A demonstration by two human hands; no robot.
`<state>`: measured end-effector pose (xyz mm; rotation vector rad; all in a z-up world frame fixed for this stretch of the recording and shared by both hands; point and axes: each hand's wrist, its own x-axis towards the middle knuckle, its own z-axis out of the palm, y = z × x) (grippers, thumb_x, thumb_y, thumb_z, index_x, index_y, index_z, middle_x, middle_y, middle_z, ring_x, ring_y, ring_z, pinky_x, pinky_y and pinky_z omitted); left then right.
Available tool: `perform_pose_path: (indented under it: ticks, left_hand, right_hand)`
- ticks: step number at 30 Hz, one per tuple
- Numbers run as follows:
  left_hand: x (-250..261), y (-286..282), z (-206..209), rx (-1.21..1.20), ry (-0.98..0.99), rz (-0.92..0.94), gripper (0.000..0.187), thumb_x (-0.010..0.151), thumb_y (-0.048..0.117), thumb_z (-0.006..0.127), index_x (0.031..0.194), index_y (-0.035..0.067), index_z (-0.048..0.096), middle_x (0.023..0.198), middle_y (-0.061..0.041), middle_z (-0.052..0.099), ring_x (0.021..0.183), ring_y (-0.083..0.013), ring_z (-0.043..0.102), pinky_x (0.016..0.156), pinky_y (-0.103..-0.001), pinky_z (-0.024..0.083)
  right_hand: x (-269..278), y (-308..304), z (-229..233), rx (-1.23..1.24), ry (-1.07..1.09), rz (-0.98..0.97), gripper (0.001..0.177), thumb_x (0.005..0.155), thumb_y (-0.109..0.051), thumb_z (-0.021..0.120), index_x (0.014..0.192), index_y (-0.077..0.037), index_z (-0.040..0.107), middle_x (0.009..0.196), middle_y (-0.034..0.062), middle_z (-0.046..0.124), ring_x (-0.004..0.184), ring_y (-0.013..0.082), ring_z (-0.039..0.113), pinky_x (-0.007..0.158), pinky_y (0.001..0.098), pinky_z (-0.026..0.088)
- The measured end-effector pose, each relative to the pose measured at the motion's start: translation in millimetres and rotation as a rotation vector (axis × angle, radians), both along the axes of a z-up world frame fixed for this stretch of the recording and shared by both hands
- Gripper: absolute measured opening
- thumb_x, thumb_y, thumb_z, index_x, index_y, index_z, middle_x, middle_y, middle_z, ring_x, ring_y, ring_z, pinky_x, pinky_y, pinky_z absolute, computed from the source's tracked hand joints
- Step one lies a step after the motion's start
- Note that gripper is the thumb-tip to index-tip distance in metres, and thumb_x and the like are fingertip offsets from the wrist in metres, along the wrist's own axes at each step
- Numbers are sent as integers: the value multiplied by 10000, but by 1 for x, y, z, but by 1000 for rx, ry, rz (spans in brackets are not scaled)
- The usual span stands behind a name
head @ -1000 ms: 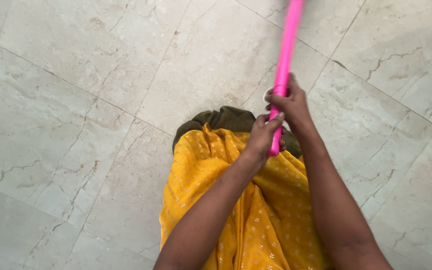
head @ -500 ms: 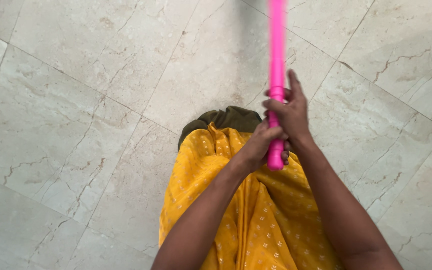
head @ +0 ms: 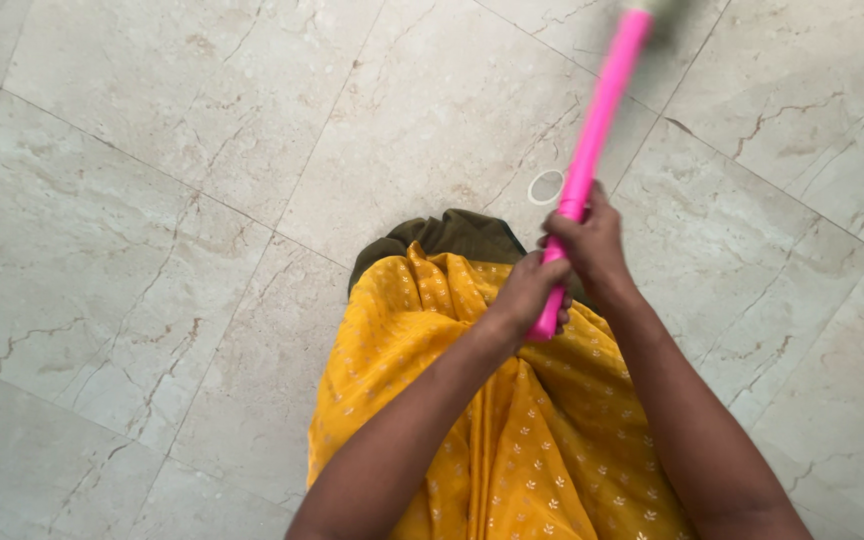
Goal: The person sweeps a tiled floor using a pink-handled broom. They move the broom back and forth across the surface, gathering dust and debris into a small pile. The camera angle is a first-person perspective looking down at the floor and the broom.
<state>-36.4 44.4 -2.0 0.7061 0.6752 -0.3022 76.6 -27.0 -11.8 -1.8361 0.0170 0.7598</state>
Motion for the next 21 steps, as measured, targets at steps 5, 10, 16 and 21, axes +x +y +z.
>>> perform_pose_path:
  ticks: [5,10,16,21]
  left_hand:
    - [-22,-16,-2,-39,112,232,217,867,130,554,1044,57,453,692,-88,547,474,-193,566,431,-372,530]
    - [-32,-1,-1,-205,-4,311,250,825,74,530,1057,14,457,686,-118,557,486,-214,587,466,-406,576]
    - [-14,29,9,-40,-110,25,281,814,84,523,1081,65,439,665,-72,558,448,-176,565,423,-344,536]
    - [21,27,1,-6,-197,-85,245,865,139,596,1070,31,516,684,-56,585,463,-132,569,409,-288,490]
  right_hand:
    - [-15,26,-11,-110,10,384,967,729,-21,641,1617,-100,266,936,127,600,656,184,631,576,286,578]
    - [-21,36,1,144,-76,444,958,771,-40,671,1632,-69,254,1148,127,623,755,158,654,619,256,584]
    - [-20,34,13,78,-171,100,960,785,-32,678,1630,-43,224,1052,154,643,756,181,699,599,294,640]
    - [3,12,2,145,-198,-250,778,821,-5,629,1522,16,293,899,110,632,629,184,660,527,310,598]
